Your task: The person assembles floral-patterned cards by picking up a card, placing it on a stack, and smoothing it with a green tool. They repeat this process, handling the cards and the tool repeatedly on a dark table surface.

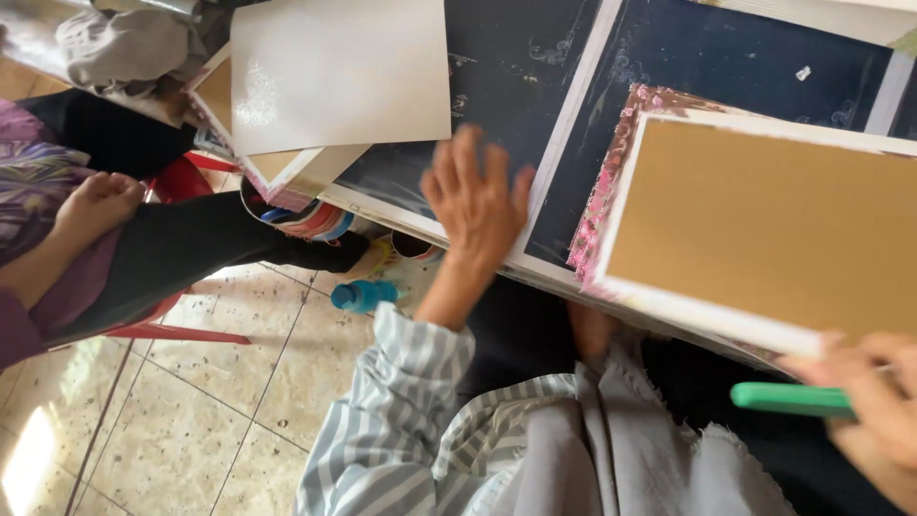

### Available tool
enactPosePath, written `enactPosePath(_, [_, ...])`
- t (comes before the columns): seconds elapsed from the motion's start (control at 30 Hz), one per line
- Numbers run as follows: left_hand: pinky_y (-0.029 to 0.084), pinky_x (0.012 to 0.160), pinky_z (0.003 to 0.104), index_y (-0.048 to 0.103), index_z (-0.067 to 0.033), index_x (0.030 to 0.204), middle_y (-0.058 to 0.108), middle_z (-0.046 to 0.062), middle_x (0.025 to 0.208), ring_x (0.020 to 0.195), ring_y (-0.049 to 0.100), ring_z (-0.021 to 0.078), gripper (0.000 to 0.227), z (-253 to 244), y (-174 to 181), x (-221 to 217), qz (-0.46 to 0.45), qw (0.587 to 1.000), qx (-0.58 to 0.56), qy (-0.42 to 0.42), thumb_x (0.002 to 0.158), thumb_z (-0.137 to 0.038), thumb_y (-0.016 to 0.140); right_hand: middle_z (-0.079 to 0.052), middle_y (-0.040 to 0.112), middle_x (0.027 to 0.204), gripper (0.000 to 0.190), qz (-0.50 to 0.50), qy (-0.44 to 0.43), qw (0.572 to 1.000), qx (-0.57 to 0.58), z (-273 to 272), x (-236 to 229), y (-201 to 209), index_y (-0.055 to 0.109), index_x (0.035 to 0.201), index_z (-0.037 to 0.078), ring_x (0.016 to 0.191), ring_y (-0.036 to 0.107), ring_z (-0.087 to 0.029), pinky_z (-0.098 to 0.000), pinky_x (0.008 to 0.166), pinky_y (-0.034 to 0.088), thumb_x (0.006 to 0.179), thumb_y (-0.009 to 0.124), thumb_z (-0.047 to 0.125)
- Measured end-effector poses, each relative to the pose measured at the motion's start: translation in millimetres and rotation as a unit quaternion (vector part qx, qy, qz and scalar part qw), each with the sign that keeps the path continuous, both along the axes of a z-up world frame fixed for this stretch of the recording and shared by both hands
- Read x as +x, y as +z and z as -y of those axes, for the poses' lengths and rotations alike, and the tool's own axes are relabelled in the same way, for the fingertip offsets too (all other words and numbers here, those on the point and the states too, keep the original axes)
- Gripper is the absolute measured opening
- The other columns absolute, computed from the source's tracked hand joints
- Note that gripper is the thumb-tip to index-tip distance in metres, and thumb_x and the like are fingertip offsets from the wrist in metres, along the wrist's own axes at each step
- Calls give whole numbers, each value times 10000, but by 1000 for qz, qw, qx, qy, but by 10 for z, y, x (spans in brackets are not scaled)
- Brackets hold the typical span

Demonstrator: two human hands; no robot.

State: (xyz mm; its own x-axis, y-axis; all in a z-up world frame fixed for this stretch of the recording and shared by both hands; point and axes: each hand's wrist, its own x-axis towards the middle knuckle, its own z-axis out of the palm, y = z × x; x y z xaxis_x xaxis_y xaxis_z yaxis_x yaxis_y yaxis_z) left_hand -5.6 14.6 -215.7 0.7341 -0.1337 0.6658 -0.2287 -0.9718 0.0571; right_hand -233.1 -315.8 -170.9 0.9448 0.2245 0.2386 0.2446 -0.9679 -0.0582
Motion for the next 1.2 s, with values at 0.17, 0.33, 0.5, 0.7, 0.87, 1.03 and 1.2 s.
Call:
enactPosePath(0.17, [337,935,484,548,-152,1110,364,93,1350,1261,347,308,702,-202,208,637,-66,971,102,206,686,-678,738,-225,520,886,407,83,-60,983,156,77,-346,-243,672,1045,-102,722,497,-282,-386,707,412,798,867,156])
enactPosePath(0.33, [278,952,518,581,-140,1161,333,97,1403,1297,257,306,750,-274,198,833,-111,949,157,248,669,-696,687,-305,586,1159,234,125,-190,962,151,572,-571,-725,689,1178,-146,1049,591,-408,-450,1008,465,1022,789,-2])
enactPosePath(0.5, [267,884,494,618,-156,677,420,51,1207,1179,311,300,226,-310,611,610,17,960,165,224,647,-284,802,-271,548,1022,203,180,-236,930,218,706,-558,-455,631,1076,-168,932,564,-355,-418,911,456,1094,832,-139])
enactPosePath(0.7, [433,815,442,669,-155,756,544,49,1195,1088,598,259,284,-86,1848,40,146,979,55,-128,842,-123,938,-178,571,948,174,219,-263,914,217,342,-229,82,741,1020,-44,855,558,-292,-371,808,425,966,831,94])
enactPosePath(0.87, [271,633,254,548,-145,1281,448,-32,932,685,358,76,173,164,2279,-670,-149,959,-202,-129,1152,-105,656,-29,557,802,180,152,-218,842,470,-16,314,504,664,994,44,712,494,-128,-246,678,380,865,702,165])
enactPosePath(1.03, [252,757,246,480,-11,1251,372,86,998,799,294,138,236,419,2375,-669,-182,851,-346,-352,1033,50,547,-40,453,605,275,114,-114,618,769,-237,711,465,616,885,-33,427,448,-72,-201,375,390,774,734,190])
enactPosePath(1.2, [380,1015,256,574,-43,821,460,93,1032,1102,479,173,169,745,2186,-497,-229,710,-526,-409,842,-118,725,-19,415,544,245,173,-120,551,807,-148,512,323,528,631,59,395,436,-102,-202,373,364,771,709,-26])
